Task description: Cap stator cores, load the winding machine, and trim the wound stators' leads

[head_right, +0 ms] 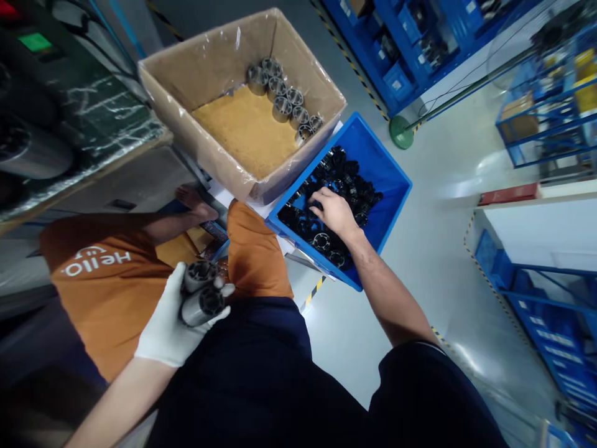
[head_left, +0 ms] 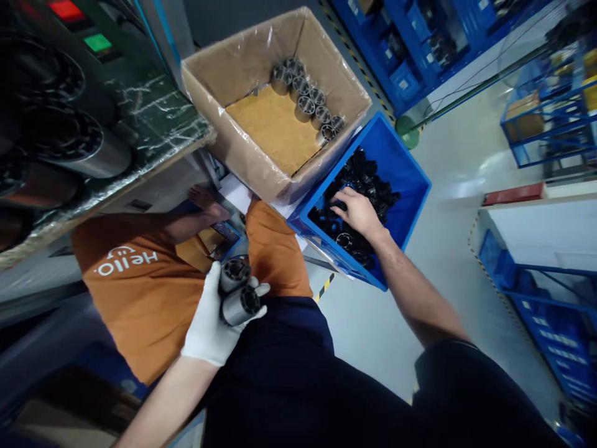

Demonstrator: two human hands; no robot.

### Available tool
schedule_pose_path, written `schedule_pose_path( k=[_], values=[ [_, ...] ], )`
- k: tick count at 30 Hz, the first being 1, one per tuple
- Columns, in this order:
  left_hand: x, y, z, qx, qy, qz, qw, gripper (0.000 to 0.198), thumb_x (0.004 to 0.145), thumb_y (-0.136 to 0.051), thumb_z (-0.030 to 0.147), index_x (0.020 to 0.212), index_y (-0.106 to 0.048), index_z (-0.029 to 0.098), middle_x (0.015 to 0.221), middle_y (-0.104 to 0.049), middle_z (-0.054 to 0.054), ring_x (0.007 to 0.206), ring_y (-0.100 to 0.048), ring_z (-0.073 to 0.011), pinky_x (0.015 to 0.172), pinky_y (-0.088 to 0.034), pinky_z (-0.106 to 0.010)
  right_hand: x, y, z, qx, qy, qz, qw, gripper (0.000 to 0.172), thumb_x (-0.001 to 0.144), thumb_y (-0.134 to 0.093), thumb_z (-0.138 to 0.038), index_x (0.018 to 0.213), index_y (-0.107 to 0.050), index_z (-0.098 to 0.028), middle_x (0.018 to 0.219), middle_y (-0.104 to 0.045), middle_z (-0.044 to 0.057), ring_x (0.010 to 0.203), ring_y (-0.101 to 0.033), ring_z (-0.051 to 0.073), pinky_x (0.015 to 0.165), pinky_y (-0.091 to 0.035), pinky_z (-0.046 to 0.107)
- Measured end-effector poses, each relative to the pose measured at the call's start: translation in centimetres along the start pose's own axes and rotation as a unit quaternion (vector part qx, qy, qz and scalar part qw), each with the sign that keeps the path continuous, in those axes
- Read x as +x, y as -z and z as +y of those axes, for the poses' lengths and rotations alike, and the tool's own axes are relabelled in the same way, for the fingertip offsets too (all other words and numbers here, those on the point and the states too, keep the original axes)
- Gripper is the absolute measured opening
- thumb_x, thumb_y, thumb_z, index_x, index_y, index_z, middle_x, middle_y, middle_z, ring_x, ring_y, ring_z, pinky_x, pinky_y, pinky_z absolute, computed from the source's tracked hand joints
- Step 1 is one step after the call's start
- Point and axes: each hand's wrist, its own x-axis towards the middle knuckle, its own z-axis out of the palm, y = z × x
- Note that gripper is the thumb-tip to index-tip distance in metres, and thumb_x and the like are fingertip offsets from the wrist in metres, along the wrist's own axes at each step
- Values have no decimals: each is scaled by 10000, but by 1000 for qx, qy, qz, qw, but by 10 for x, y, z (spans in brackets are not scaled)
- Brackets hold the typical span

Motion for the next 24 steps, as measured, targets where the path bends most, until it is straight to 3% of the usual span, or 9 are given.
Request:
schedule_pose_path(
  k=[3, 5, 8, 11, 13, 15, 18, 20, 24],
  values=[
    [-10, -8, 10, 5, -13, 66, 998, 284, 1139, -580, 421, 1135, -764, 204, 989, -858, -96, 751, -857, -295, 480, -672, -365, -6, 5, 3, 6, -2, 24, 1000, 105, 971, -747, -229, 1056, -803, -203, 1188, -804, 128, 1100, -764, 313, 1057, -600, 441],
    [-17, -14, 15, -4, -34, 30, 999, 345, 1143, -524, 426, 1089, -759, 179, 910, -805, -103, 674, -802, -274, 448, -643, -352, -17, 14, 0, 17, -6, 56, 998, 87, 967, -731, -227, 1037, -779, -212, 1122, -819, 118, 1051, -776, 311, 1038, -608, 452],
    [-21, -21, 19, -20, -13, -28, 999, 490, 1163, -449, 542, 1066, -756, 173, 757, -702, -71, 600, -726, -253, 411, -598, -334, -38, 26, -19, 50, -16, 125, 991, 113, 985, -723, -262, 1093, -704, -237, 1083, -825, 92, 1025, -798, 292, 985, -628, 441],
    [-17, -29, 17, -32, 7, 36, 999, 611, 1156, -429, 681, 1019, -738, 173, 667, -659, -43, 513, -681, -226, 440, -613, -339, -61, 30, -59, 128, -3, 182, 975, 245, 968, -838, -341, 1051, -619, -270, 1059, -829, 54, 975, -819, 253, 917, -650, 398],
    [-11, -32, 15, -28, 2, 62, 998, 599, 1137, -483, 712, 1002, -721, 179, 679, -686, -48, 533, -723, -232, 448, -616, -318, -74, 27, -95, 213, 28, 184, 959, 343, 907, -945, -338, 995, -620, -277, 1006, -834, 22, 902, -825, 227, 842, -663, 359],
    [-7, -31, 13, -14, 5, 37, 999, 513, 1126, -547, 652, 1032, -725, 180, 761, -751, -77, 607, -781, -261, 430, -618, -323, -82, 22, -134, 282, 60, 169, 943, 398, 861, -998, -275, 972, -616, -280, 948, -822, -9, 839, -829, 211, 736, -651, 317],
    [-8, -25, 7, 6, -10, -53, 999, 407, 1095, -604, 555, 1066, -757, 178, 873, -804, -101, 657, -788, -272, 415, -616, -343, -83, 12, -186, 317, 96, 135, 934, 437, 870, -936, -135, 909, -525, -279, 913, -796, -39, 829, -835, 192, 683, -619, 283],
    [-14, -21, 3, 14, -68, -88, 994, 350, 1056, -676, 525, 1073, -784, 193, 897, -808, -79, 695, -783, -250, 491, -641, -319, -78, 8, -211, 316, 122, 98, 936, 412, 873, -852, -52, 873, -501, -269, 937, -800, -39, 869, -837, 187, 725, -623, 287],
    [-30, -17, -3, 61, -228, -78, 969, 371, 1040, -756, 582, 1127, -827, 228, 1078, -835, -66, 1013, -825, -270, 883, -713, -344, -68, 9, -241, 309, 165, 66, 934, 278, 897, -742, 3, 914, -654, -261, 973, -812, -37, 978, -843, 202, 848, -652, 338]
  ],
)
